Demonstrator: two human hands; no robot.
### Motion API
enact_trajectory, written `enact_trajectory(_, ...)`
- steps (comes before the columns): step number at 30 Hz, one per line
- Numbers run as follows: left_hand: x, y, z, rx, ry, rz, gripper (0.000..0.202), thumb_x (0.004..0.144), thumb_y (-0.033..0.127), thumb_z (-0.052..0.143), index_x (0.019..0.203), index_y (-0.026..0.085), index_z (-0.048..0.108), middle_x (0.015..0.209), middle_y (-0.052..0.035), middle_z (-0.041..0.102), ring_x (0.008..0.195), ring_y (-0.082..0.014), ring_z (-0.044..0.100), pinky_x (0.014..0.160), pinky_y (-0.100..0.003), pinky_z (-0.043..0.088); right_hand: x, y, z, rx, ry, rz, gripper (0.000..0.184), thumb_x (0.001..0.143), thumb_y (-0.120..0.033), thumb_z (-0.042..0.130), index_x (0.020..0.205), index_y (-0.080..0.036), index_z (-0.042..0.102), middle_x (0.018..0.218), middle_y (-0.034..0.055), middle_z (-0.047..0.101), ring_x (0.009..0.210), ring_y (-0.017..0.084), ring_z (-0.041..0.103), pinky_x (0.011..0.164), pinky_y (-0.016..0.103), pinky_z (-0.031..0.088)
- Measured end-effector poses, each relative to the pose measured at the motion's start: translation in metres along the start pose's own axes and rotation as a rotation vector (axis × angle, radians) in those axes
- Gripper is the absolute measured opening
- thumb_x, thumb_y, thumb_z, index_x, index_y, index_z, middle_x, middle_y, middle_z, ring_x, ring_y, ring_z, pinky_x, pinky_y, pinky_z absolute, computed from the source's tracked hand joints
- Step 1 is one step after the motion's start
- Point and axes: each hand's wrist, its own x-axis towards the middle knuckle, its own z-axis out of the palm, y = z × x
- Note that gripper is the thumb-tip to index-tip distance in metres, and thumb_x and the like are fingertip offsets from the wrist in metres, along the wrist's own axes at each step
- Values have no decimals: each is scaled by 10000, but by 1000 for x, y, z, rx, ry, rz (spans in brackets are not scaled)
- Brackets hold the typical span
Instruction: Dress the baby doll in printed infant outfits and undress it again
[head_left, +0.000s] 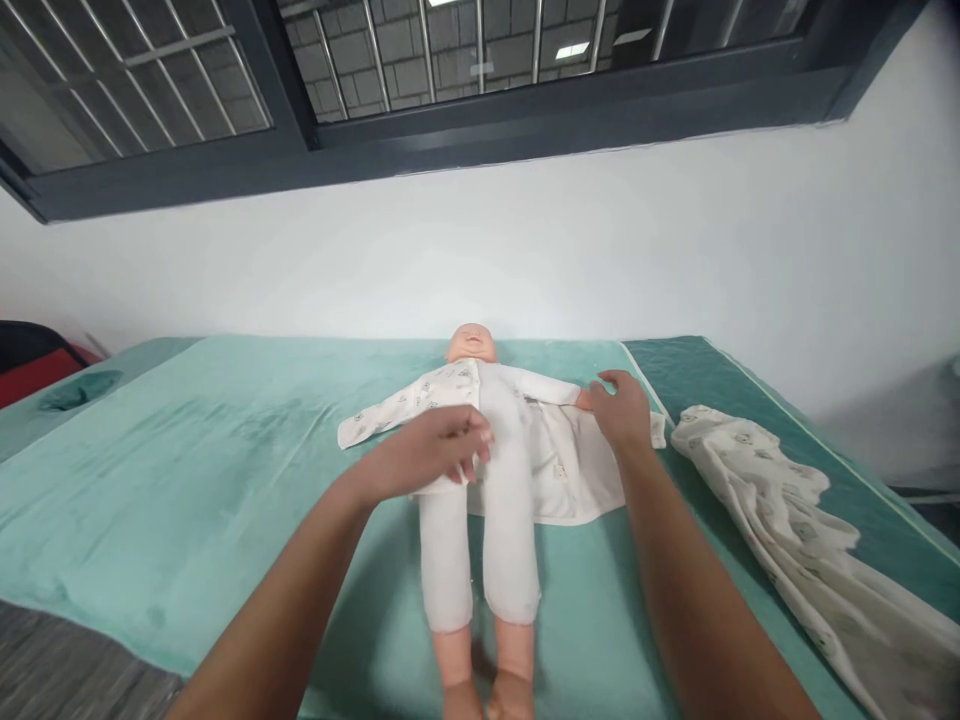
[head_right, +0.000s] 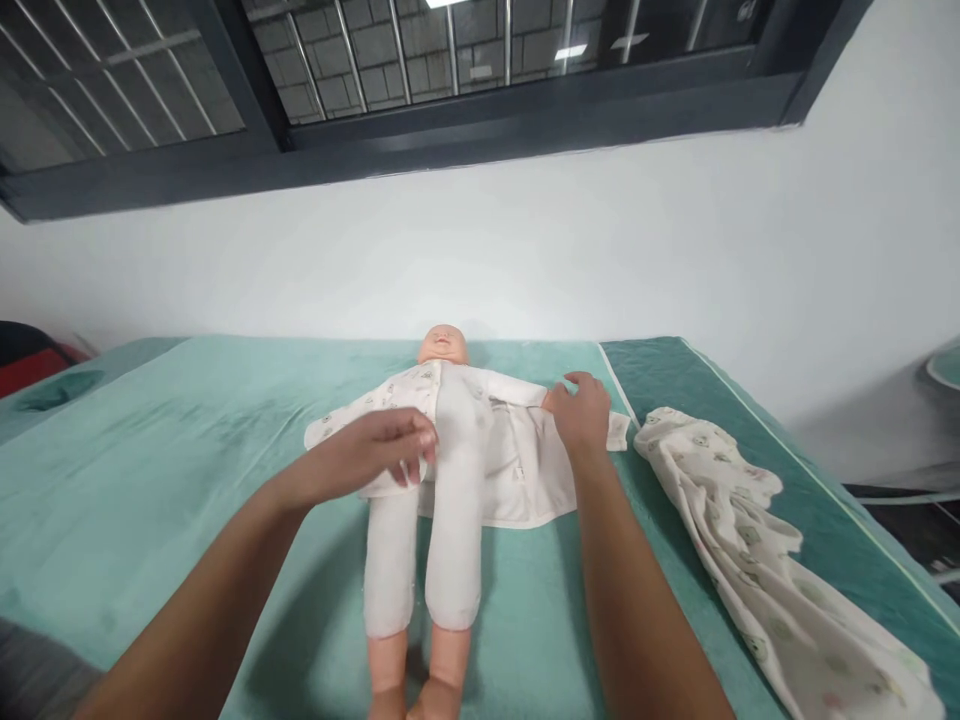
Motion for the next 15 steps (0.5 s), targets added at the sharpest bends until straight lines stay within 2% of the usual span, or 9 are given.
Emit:
enact_trajectory(3, 40, -2, 0, 158, 321, 156, 231, 914, 386, 452, 873, 200, 584, 966, -29, 679, 893, -173, 634, 782, -300, 504, 5, 8, -1, 60, 5, 95, 297, 680, -340, 616, 913, -156, 630, 1063, 131, 656, 1036, 274, 588, 963, 442, 432)
enact_trajectory(5, 76, -2, 6, 338, 389, 249, 183, 907, 320, 466, 927, 203, 605, 1024, -28, 684, 978, -186, 616, 858, -322, 477, 5, 8, -2, 130, -3, 145, 280, 666, -359, 629, 869, -166, 620, 955, 98, 670, 924, 243, 620, 854, 390, 495)
enact_trajectory(7, 111, 0, 16, 513, 311, 307, 208, 905, 292, 478, 1048, 198, 596, 1151, -51, 659, 1066, -205, 590, 888, -331, 466, 4, 4, -5, 223, -19, 173, 263, 678, -379, 616, 843, -175, 607, 896, 72, 677, 858, 210, 637, 759, 333, 527)
enact_trajectory(10, 155, 8, 36, 863, 158, 275, 356, 846, 248, 574, 1190, 172, 531, 1249, -110, 601, 1163, -269, 539, 895, -367, 462, 5, -5, -15, 394, -77, 187, 247, 707, -380, 579, 856, -183, 588, 910, 64, 695, 823, 177, 663, 705, 296, 554)
enact_trajectory(13, 183, 14, 47, 1029, 43, 244, 360, 827, 190, 562, 1184, 176, 513, 1240, -120, 599, 1137, -277, 559, 870, -386, 465, 10, -10, -26, 563, -191, 185, 247, 732, -351, 568, 919, -191, 582, 929, 72, 700, 810, 169, 674, 712, 307, 561)
enact_trajectory(15, 193, 14, 46, 1044, -5, 223, 302, 818, 163, 545, 1119, 182, 532, 1142, -106, 643, 1028, -263, 611, 817, -376, 474, 14, -6, -30, 495, -241, 205, 222, 772, -346, 530, 927, -198, 583, 870, 72, 694, 762, 170, 667, 678, 310, 548)
